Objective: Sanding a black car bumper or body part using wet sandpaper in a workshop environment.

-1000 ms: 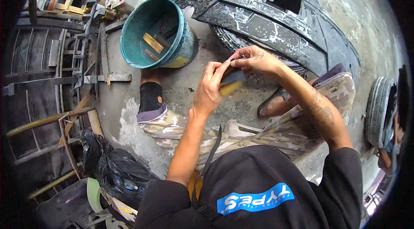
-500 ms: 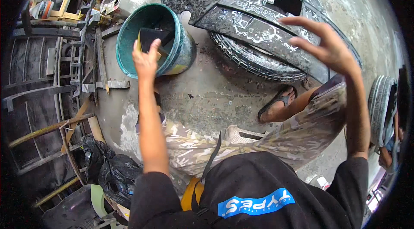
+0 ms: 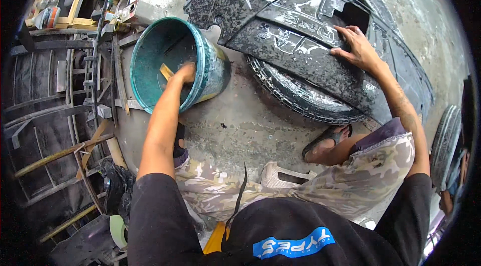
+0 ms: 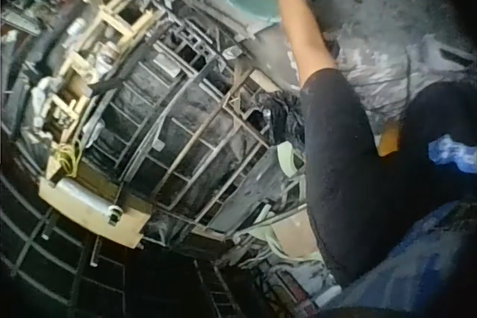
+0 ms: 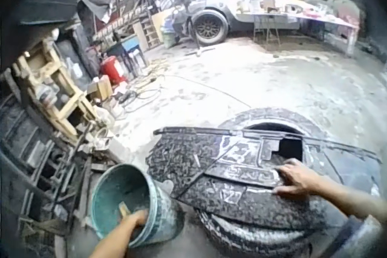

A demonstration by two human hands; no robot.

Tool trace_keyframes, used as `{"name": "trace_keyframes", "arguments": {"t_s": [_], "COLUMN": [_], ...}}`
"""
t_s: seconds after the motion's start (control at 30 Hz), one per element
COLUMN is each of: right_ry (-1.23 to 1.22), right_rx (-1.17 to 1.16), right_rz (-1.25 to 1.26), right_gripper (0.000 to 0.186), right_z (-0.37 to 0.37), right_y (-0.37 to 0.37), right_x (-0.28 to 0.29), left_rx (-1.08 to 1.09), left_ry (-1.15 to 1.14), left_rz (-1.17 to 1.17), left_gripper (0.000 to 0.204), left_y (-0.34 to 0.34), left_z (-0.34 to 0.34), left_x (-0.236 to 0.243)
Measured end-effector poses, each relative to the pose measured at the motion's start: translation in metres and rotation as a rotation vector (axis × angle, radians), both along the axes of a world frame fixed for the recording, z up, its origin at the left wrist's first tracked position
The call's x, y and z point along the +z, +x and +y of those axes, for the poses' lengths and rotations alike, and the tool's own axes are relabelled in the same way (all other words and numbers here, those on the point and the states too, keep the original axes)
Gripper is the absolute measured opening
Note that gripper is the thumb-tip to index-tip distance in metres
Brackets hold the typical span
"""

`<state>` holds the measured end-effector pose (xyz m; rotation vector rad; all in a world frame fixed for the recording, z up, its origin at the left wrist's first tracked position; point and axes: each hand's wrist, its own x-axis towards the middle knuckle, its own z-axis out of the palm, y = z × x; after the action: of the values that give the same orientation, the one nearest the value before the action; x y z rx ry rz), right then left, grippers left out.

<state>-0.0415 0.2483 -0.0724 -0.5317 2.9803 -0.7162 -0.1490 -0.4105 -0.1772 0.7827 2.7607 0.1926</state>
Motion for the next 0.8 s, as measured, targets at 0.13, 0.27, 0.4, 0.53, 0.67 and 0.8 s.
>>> {"name": "trace_keyframes", "arguments": {"t_s": [0.13, 0.27, 0.4, 0.53, 0.67, 0.8], "right_ry": [-0.006, 0.032, 0.083, 0.075, -0.057, 0.074], "right_rx": [-0.083, -0.019, -0.076, -0.040, 0.006, -0.061], "right_rz": [-0.025, -0.029, -0.114, -0.168, -0.079, 0.076], "right_gripper": [0.072, 0.078, 0.076, 0.074, 0.072, 0.071], "right_z": [0.011, 0.028, 0.065, 0.072, 0.055, 0.051], "right_y": [0.014, 0.019, 0.055, 0.079, 0.082, 0.093], "right_x": [-0.001, -0.003, 0.009, 0.021, 0.018, 0.009], "left_rx": [0.051, 0.360, 0.336, 0.212, 0.232, 0.318], "left_ry": [0.082, 0.289, 0.585, 0.834, 0.698, 0.729], "left_rz": [0.045, 0.215, 0.174, 0.021, 0.145, 0.188], "left_gripper": [0.036, 0.032, 0.025, 0.026, 0.027, 0.026], "left_y": [0.006, 0.039, 0.096, 0.148, 0.180, 0.196], "left_z": [0.053, 0.076, 0.179, 0.244, 0.263, 0.287], "left_x": [0.065, 0.169, 0.249, 0.221, 0.148, 0.128]}}
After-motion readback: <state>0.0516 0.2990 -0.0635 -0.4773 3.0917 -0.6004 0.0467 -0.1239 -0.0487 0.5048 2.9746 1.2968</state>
